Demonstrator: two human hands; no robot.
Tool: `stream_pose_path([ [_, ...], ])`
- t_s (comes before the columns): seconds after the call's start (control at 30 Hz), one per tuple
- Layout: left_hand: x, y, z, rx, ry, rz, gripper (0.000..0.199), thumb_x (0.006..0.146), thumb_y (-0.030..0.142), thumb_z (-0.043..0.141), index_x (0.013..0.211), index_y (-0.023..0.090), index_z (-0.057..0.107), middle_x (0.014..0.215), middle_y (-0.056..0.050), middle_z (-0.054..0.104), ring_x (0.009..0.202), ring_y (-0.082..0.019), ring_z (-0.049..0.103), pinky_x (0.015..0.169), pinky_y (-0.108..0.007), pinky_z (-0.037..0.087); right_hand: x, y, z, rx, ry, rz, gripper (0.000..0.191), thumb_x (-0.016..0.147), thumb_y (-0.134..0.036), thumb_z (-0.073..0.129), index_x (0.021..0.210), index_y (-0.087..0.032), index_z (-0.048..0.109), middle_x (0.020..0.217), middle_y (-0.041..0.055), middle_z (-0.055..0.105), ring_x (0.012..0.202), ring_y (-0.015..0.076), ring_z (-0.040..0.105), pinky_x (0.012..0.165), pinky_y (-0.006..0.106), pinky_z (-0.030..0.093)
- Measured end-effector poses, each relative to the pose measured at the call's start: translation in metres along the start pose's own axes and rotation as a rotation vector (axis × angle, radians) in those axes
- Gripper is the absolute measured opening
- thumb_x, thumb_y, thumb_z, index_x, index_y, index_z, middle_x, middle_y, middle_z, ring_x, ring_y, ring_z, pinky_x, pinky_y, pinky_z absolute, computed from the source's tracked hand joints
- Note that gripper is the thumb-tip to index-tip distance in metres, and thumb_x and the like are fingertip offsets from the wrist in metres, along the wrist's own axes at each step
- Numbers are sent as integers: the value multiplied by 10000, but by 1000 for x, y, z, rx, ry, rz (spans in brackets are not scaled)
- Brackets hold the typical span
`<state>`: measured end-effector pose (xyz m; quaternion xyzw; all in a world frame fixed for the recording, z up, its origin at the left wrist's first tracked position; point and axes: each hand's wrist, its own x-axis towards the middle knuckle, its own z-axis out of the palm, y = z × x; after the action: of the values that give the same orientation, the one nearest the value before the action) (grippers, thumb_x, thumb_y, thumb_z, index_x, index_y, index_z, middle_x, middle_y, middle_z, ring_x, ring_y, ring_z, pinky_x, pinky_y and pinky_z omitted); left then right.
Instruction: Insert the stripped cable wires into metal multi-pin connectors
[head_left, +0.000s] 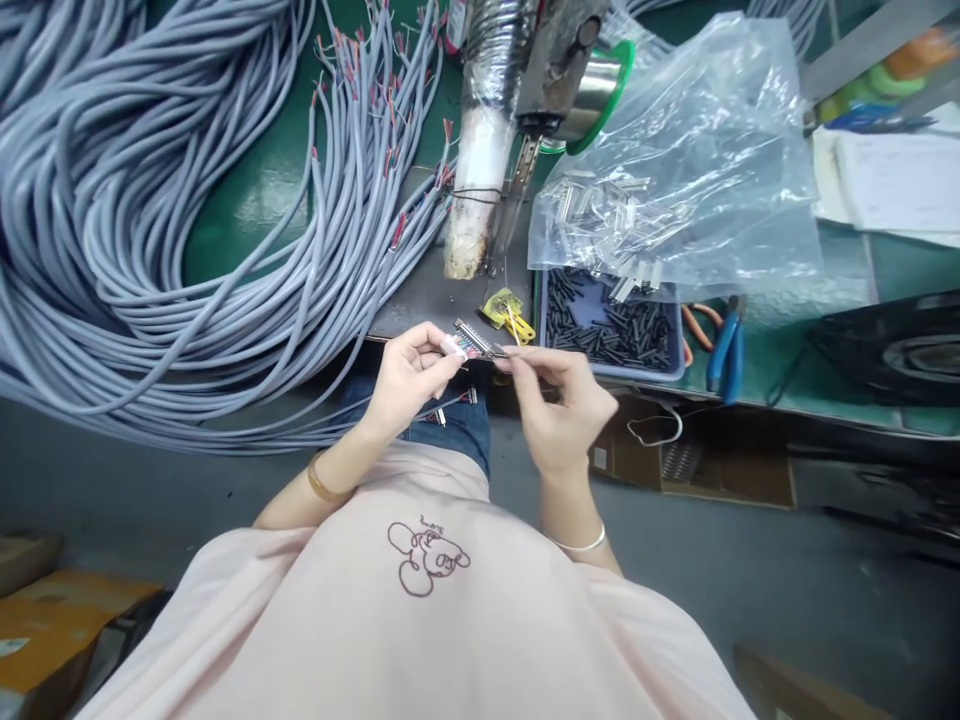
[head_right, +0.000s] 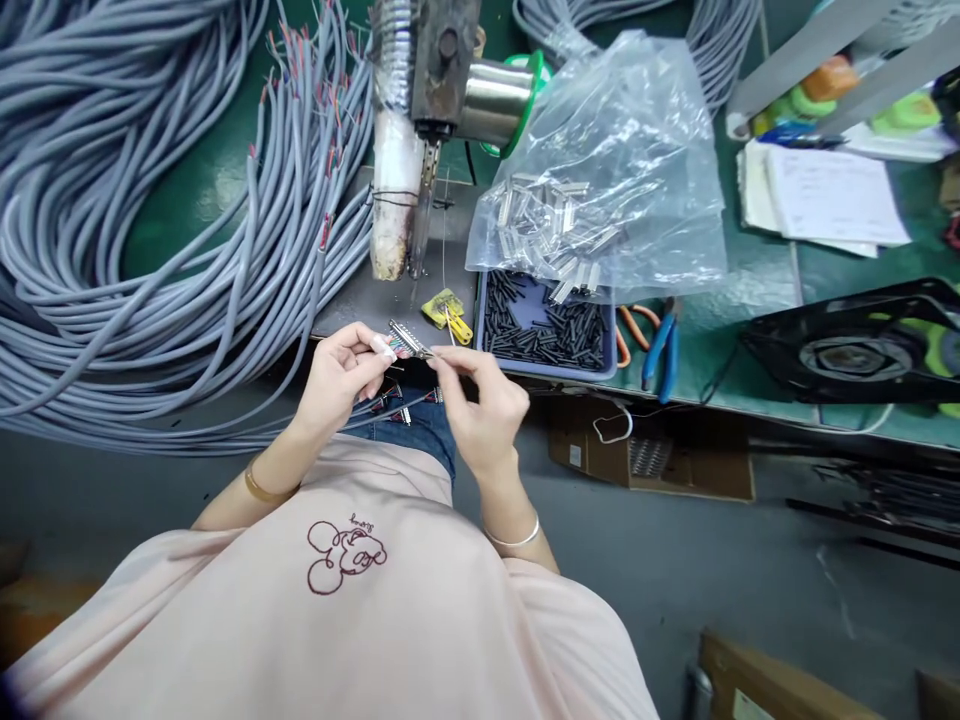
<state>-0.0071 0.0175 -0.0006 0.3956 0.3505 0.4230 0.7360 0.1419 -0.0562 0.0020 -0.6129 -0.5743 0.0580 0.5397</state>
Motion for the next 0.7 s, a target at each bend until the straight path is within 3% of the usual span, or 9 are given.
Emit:
stream_pose_path([
  [0.1, 4, -1, 1, 6, 1, 16, 373, 649, 322, 876, 668, 172, 536, 562, 69, 568, 347, 6, 389, 335, -121, 253, 1, 6, 10, -51, -71, -117, 79, 928, -173, 682, 880, -227, 651, 999, 33, 803, 910, 182, 784, 763, 304, 641],
  [0.27, 14, -4, 4, 36, 24, 66, 368, 670, 306, 859, 667, 186, 511, 530, 90, 521, 341, 5, 355, 337, -133, 256, 7, 14, 20, -65, -30, -212, 127, 915, -121, 655, 855, -230, 626, 1009, 40, 807, 906, 183, 782, 808, 327, 631],
  [0.5, 27, -5, 7, 101, 71, 176, 332, 692, 262, 832, 689, 179, 511, 665, 61, 583, 445, 6, 404, 413, -129, 333, 18, 17, 22, -48, -35, -168, 117, 936, -157, 643, 854, -236, 616, 1003, 41, 802, 934, 192, 780, 820, 338, 628],
  [0.7, 31, -2, 10, 105, 74, 188, 332, 698, 259, 827, 694, 181, 504, 683, 59, 582, 496, -11, 452, 481, -141, 400, 23, 20, 25, -50, -27, -160, 114, 957, -193, 631, 853, -236, 612, 1009, 35, 793, 928, 186, 773, 776, 328, 618],
])
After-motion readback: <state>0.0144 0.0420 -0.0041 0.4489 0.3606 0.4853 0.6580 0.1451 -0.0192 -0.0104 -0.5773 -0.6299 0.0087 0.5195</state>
